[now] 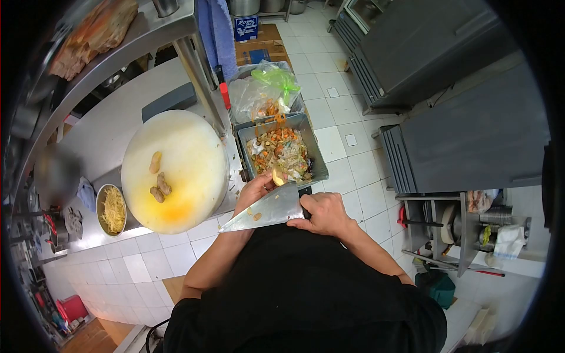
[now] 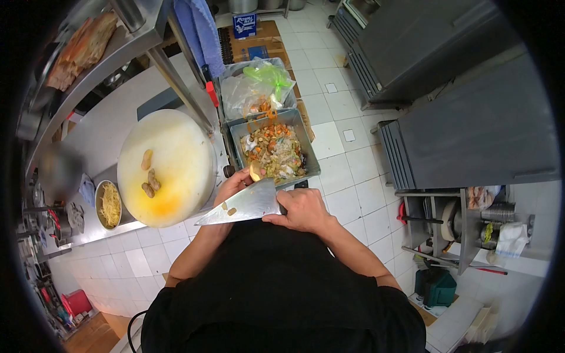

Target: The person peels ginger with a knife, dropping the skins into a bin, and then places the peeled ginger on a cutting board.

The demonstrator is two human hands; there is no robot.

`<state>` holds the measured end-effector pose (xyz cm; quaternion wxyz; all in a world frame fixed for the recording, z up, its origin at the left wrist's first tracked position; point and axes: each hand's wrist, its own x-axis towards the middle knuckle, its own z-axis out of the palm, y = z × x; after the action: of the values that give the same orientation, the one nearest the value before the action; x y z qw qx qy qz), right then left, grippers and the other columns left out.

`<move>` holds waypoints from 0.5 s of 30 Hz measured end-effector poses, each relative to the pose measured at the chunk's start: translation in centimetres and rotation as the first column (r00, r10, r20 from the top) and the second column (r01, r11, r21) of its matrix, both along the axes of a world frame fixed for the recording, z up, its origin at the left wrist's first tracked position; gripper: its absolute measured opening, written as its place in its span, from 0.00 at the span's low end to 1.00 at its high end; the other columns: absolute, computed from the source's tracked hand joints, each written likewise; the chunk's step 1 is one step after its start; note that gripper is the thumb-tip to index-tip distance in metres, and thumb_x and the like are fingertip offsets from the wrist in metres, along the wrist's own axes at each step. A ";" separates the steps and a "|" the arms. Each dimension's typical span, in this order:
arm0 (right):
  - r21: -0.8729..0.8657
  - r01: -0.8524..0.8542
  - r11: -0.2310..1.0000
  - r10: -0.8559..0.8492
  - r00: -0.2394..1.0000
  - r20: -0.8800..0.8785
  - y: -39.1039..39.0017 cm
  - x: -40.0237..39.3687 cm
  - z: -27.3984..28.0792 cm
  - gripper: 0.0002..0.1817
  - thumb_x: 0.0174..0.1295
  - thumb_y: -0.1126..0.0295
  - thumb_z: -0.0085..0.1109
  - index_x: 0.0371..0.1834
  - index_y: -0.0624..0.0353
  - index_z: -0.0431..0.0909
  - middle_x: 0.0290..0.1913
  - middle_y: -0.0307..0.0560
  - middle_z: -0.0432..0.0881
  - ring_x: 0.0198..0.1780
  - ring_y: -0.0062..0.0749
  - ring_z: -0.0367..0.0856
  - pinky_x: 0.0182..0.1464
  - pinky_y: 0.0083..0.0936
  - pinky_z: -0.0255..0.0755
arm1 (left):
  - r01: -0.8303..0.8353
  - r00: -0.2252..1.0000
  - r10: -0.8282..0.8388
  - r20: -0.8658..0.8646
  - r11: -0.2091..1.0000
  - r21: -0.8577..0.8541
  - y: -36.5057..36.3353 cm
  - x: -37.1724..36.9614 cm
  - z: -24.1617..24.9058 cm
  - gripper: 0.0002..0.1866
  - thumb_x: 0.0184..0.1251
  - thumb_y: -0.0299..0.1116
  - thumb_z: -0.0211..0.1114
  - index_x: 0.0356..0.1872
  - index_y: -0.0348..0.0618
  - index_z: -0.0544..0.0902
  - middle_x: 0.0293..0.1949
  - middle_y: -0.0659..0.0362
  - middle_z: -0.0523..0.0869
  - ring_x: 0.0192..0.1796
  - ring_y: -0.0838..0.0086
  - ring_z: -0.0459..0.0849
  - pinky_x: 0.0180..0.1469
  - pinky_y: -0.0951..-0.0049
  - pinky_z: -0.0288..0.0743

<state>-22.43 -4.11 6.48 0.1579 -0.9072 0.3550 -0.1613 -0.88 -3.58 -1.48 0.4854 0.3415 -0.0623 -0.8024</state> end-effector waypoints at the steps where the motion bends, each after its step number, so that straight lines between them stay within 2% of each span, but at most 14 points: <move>1: 0.018 0.001 1.000 0.000 0.999 -0.043 0.0 0.0 0.2 0.32 0.56 0.35 0.66 0.23 0.56 0.72 0.20 0.47 0.80 0.24 0.46 0.83 0.27 0.40 0.75 | -0.001 1.000 0.001 -0.001 1.000 0.000 0.1 0.1 0.1 0.18 0.75 0.40 0.59 0.55 0.38 0.83 0.46 0.57 0.86 0.41 0.78 0.81 0.44 0.74 0.80; 3: 0.028 0.020 0.999 -0.018 0.998 -0.065 -0.1 -0.2 0.4 0.32 0.56 0.35 0.66 0.23 0.56 0.73 0.20 0.47 0.80 0.24 0.46 0.83 0.27 0.40 0.75 | 0.014 0.999 -0.010 0.038 0.994 -0.110 0.3 0.4 0.5 0.17 0.77 0.39 0.58 0.55 0.37 0.81 0.48 0.56 0.87 0.50 0.71 0.85 0.55 0.68 0.80; 8: 0.078 0.119 0.990 -0.113 0.990 -0.085 -0.9 -1.3 -0.8 0.31 0.57 0.36 0.66 0.25 0.57 0.76 0.18 0.49 0.79 0.23 0.51 0.82 0.26 0.42 0.74 | -0.074 0.997 0.074 -0.006 0.994 -0.077 0.7 0.2 2.7 0.16 0.75 0.35 0.57 0.57 0.36 0.80 0.48 0.57 0.87 0.50 0.72 0.86 0.55 0.69 0.80; 13: 0.100 0.095 0.990 -0.086 0.992 -0.091 -0.8 -1.2 -0.1 0.30 0.58 0.37 0.65 0.24 0.57 0.76 0.18 0.50 0.79 0.23 0.53 0.82 0.26 0.43 0.74 | -0.095 0.995 0.096 0.004 0.991 -0.095 0.7 0.1 2.7 0.16 0.74 0.31 0.57 0.59 0.36 0.78 0.49 0.57 0.86 0.51 0.73 0.85 0.54 0.73 0.80; 15: 0.105 0.074 0.992 -0.063 0.993 -0.099 -0.9 -1.2 -0.3 0.30 0.58 0.37 0.65 0.24 0.57 0.76 0.18 0.51 0.79 0.23 0.53 0.82 0.26 0.44 0.74 | -0.062 0.998 0.061 -0.011 0.985 -0.163 0.5 0.0 2.4 0.16 0.75 0.30 0.57 0.59 0.36 0.78 0.50 0.57 0.86 0.51 0.74 0.85 0.53 0.75 0.80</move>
<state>-23.66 -5.01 6.19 0.1840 -0.8913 0.4013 -0.1037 -0.87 -3.11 0.89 0.5364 0.2998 -0.1156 -0.7804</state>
